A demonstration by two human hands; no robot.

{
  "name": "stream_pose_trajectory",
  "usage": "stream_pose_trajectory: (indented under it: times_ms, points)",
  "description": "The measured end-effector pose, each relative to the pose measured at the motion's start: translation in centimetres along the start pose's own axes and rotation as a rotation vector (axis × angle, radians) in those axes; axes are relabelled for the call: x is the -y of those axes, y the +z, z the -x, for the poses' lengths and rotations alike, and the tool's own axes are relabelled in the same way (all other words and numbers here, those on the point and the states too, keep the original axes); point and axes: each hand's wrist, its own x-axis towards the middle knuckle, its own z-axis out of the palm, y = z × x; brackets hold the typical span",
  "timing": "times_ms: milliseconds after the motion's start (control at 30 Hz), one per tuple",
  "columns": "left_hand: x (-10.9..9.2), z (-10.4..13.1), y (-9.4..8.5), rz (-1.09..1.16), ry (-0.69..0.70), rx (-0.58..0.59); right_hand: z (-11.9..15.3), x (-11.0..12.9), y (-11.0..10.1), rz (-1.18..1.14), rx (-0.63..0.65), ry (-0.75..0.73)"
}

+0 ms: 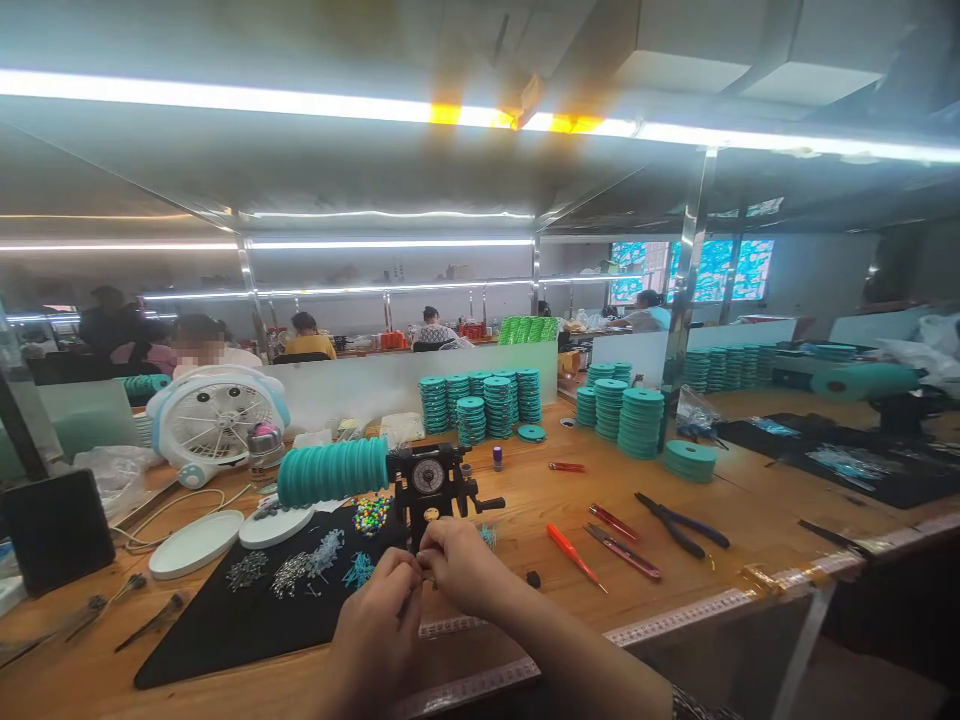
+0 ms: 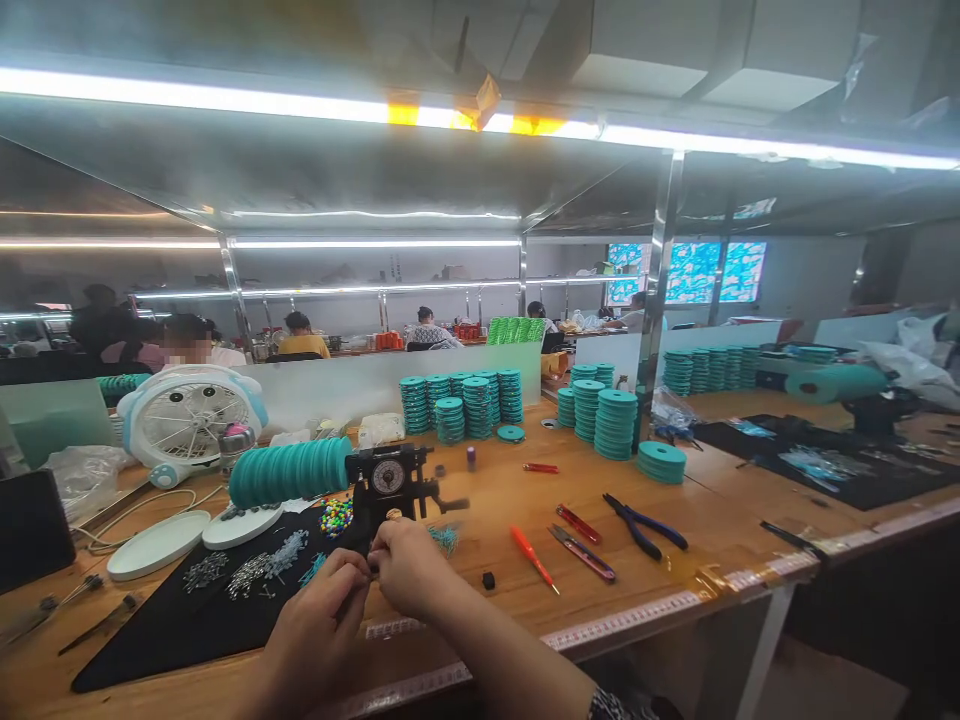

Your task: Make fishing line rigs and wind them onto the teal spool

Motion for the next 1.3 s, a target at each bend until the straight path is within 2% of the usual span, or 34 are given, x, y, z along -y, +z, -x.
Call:
stream_pose_trajectory:
  times_ms: [133, 200, 400, 433, 533, 600, 700, 767, 867, 1033, 1300]
  points:
    - [-0.1, 0.1, 0.0, 0.02, 0.023, 0.022, -0.3, -0.2, -0.3, 0.011, 0.063, 0.016]
    - [-0.3, -0.1, -0.3, 0.066, -0.003, 0.029, 0.3, 0.2, -0.7, 0.037, 0.035, 0.007]
    - [0.2, -0.5, -0.9, 0.243, -0.268, -0.016, 4.4, 1.7, -0.7, 0.148, -0.281, -0.036]
    - [0.3, -0.5, -0.9, 0.27, -0.303, -0.018, 5.0, 1.8, -0.4, 0.134, -0.274, -0.005]
    - [0.6, -0.4, -0.9, 0.319, -0.369, -0.02, 5.8, 1.5, 0.9, 0.017, -0.14, 0.092]
    - [0.5, -0.4, -1.1, 0.325, -0.383, -0.021, 5.8, 1.1, 1.4, 0.02, -0.157, 0.012]
    - [-0.1, -0.4, -1.6, 0.296, -0.345, -0.011, 5.4, 1.0, 1.2, 0.118, -0.289, -0.25]
    - [-0.5, -0.5, -1.8, 0.255, -0.285, 0.01, 4.7, 1.1, 0.6, 0.068, -0.264, -0.29]
    - [-0.8, -0.5, -1.6, 0.171, -0.189, 0.035, 2.9, 1.3, -0.3, -0.056, -0.149, -0.153]
    - [-0.5, -0.4, -0.7, 0.026, -0.074, 0.029, 0.3, 0.8, -0.3, -0.082, -0.086, -0.029]
    - [-0.1, -0.3, -0.2, -0.048, 0.029, -0.019, -0.5, -0.2, 0.4, -0.158, 0.052, 0.111]
